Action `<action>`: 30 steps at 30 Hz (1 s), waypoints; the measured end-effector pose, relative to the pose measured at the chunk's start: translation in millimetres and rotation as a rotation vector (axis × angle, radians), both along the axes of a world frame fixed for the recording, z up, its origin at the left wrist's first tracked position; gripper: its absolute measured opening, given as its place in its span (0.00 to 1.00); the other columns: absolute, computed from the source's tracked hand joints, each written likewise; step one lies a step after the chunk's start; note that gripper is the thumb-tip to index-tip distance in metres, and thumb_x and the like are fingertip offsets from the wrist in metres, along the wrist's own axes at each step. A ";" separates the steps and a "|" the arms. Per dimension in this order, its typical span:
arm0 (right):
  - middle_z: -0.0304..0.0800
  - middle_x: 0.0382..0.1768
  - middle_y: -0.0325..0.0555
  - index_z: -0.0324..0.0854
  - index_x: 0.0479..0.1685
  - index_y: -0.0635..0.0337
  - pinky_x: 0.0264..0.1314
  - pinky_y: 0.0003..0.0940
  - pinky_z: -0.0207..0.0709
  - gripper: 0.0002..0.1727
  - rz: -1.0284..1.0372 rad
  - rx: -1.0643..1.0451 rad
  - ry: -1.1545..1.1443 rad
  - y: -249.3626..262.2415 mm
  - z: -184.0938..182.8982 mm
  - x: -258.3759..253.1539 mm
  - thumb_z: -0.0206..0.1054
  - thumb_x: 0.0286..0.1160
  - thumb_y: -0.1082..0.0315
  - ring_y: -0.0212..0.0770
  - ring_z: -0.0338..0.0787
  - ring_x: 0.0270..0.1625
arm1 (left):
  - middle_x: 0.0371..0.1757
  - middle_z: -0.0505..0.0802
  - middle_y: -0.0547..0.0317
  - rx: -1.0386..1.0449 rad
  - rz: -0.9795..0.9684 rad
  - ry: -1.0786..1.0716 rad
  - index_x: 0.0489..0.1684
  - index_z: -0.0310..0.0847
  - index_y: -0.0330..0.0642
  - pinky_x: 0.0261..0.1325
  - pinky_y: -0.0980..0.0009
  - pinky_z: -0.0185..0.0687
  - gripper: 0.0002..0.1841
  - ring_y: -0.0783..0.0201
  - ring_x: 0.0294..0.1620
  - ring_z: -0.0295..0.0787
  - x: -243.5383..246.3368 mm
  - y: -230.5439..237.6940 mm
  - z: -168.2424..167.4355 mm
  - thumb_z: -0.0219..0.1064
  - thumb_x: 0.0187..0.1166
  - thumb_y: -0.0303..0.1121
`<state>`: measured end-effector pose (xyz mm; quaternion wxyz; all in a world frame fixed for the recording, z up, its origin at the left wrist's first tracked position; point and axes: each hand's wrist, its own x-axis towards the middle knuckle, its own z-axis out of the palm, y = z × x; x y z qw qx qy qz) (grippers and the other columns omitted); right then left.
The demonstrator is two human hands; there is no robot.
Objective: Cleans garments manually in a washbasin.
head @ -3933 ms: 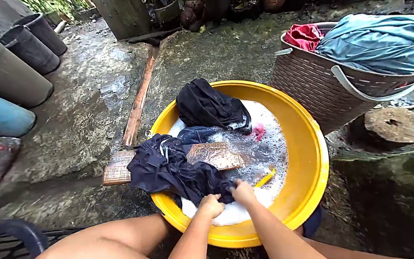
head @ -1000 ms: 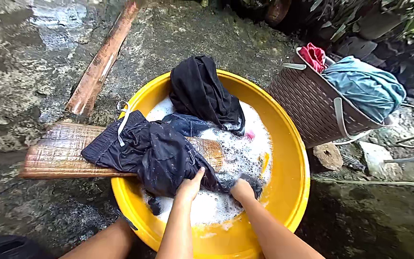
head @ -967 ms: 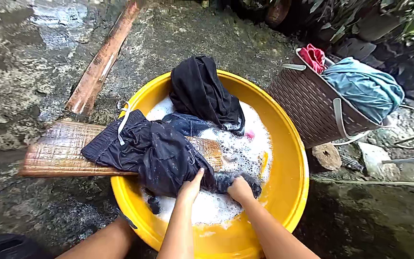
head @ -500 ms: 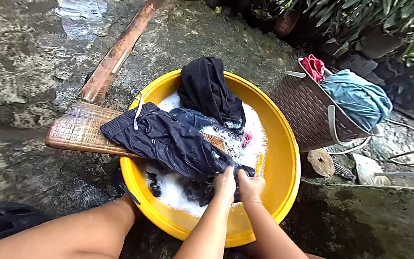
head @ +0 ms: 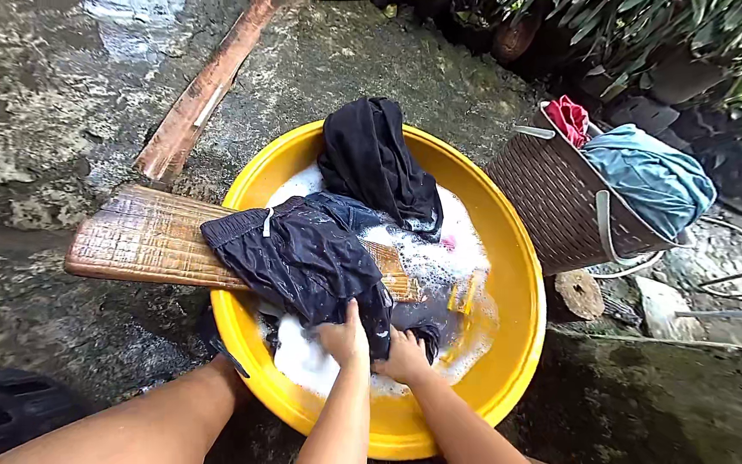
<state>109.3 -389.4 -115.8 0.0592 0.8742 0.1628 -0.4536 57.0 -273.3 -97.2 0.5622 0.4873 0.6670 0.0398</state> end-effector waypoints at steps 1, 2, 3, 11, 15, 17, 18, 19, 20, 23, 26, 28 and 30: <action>0.66 0.87 0.61 0.57 0.92 0.63 0.89 0.74 0.44 0.57 0.016 -0.038 0.022 6.7 -3.9 -1.7 0.79 0.61 0.46 0.66 0.58 0.91 | 0.73 0.81 0.28 0.009 0.004 -0.046 0.80 0.62 0.22 0.82 0.51 0.67 0.45 0.42 0.79 0.76 1.3 3.4 -6.0 0.77 0.74 0.51; 0.71 0.84 0.64 0.64 0.87 0.65 0.87 0.74 0.50 0.49 0.018 -0.076 0.042 10.5 -5.8 -1.3 0.77 0.65 0.50 0.66 0.63 0.89 | 0.70 0.84 0.30 -0.008 -0.052 -0.063 0.76 0.67 0.23 0.81 0.50 0.69 0.42 0.44 0.76 0.79 1.2 5.4 -11.2 0.76 0.76 0.51; 0.74 0.81 0.67 0.69 0.82 0.68 0.85 0.74 0.56 0.44 0.002 -0.117 0.053 11.3 -6.4 1.0 0.76 0.67 0.51 0.67 0.68 0.86 | 0.65 0.87 0.31 -0.057 -0.177 -0.044 0.68 0.75 0.22 0.77 0.49 0.72 0.36 0.43 0.72 0.82 0.4 7.2 -14.6 0.72 0.80 0.52; 0.71 0.81 0.61 0.85 0.65 0.65 0.79 0.58 0.72 0.28 -0.113 0.003 -0.125 -4.6 32.8 9.5 0.77 0.65 0.59 0.60 0.75 0.81 | 0.74 0.81 0.31 -0.461 -0.020 -0.154 0.73 0.72 0.25 0.76 0.43 0.72 0.22 0.41 0.76 0.77 -3.0 -4.7 -28.7 0.57 0.91 0.34; 0.70 0.86 0.55 0.97 0.38 0.55 0.91 0.57 0.59 0.18 -0.021 0.616 -0.384 -25.3 62.4 -24.5 0.79 0.50 0.53 0.61 0.64 0.91 | 0.54 0.90 0.45 -0.821 0.098 -0.589 0.64 0.78 0.41 0.58 0.48 0.83 0.22 0.52 0.55 0.88 4.0 2.4 -3.7 0.47 0.92 0.47; 0.83 0.77 0.53 0.98 0.33 0.50 0.91 0.59 0.57 0.15 -0.010 0.939 -0.409 -19.3 81.0 -38.8 0.75 0.52 0.52 0.61 0.65 0.90 | 0.37 0.91 0.51 -0.856 0.087 -0.762 0.53 0.79 0.42 0.44 0.58 0.88 0.26 0.58 0.39 0.91 9.0 7.5 7.5 0.40 0.93 0.51; 0.88 0.71 0.54 0.97 0.32 0.53 0.91 0.53 0.59 0.15 -0.044 1.078 -0.384 -10.7 93.1 -45.8 0.74 0.55 0.53 0.57 0.70 0.88 | 0.35 0.91 0.52 -0.879 0.075 -0.859 0.52 0.79 0.40 0.43 0.61 0.88 0.28 0.59 0.36 0.91 11.8 11.0 13.2 0.37 0.93 0.52; 0.92 0.64 0.54 0.96 0.31 0.57 0.88 0.43 0.65 0.15 -0.107 1.192 -0.353 -0.7 105.2 -51.9 0.73 0.57 0.54 0.49 0.77 0.83 | 0.37 0.93 0.49 -0.926 0.070 -0.938 0.55 0.78 0.38 0.44 0.62 0.89 0.30 0.57 0.38 0.93 14.0 15.4 22.3 0.37 0.92 0.53; 0.94 0.57 0.52 0.94 0.29 0.59 0.80 0.33 0.76 0.15 -0.170 1.275 -0.351 9.1 114.8 -56.1 0.74 0.56 0.56 0.39 0.85 0.74 | 0.39 0.94 0.49 -0.900 0.044 -0.985 0.56 0.78 0.38 0.42 0.65 0.90 0.28 0.59 0.38 0.94 16.1 19.8 32.0 0.37 0.91 0.51; 0.94 0.43 0.46 0.91 0.27 0.64 0.59 0.22 0.84 0.14 -0.309 1.371 -0.526 30.1 122.7 -54.9 0.72 0.52 0.60 0.26 0.91 0.53 | 0.45 0.88 0.51 -0.268 -0.250 -0.729 0.55 0.81 0.34 0.51 0.66 0.78 0.16 0.65 0.45 0.82 24.3 32.2 65.3 0.49 0.90 0.35; 0.95 0.39 0.42 0.86 0.43 0.73 0.52 0.23 0.88 0.21 -0.641 1.264 -0.502 26.4 112.2 -39.0 0.70 0.48 0.67 0.23 0.93 0.45 | 0.41 0.89 0.40 -0.031 -0.391 -0.496 0.44 0.85 0.31 0.52 0.46 0.77 0.15 0.48 0.47 0.84 40.3 33.7 100.3 0.58 0.89 0.35; 0.92 0.41 0.42 0.79 0.54 0.73 0.53 0.27 0.89 0.25 -0.859 1.192 -0.275 8.8 98.4 -26.0 0.72 0.50 0.73 0.27 0.93 0.46 | 0.31 0.87 0.51 -0.116 -0.329 -0.569 0.32 0.84 0.37 0.40 0.52 0.79 0.15 0.57 0.36 0.83 44.9 26.5 123.2 0.60 0.86 0.37; 0.93 0.40 0.38 0.79 0.52 0.63 0.52 0.30 0.89 0.23 -0.955 1.176 0.051 -11.8 92.0 -14.7 0.75 0.51 0.73 0.29 0.93 0.45 | 0.30 0.87 0.53 -0.177 -0.438 -0.685 0.33 0.85 0.38 0.39 0.55 0.81 0.13 0.60 0.33 0.84 42.2 20.6 148.1 0.61 0.82 0.37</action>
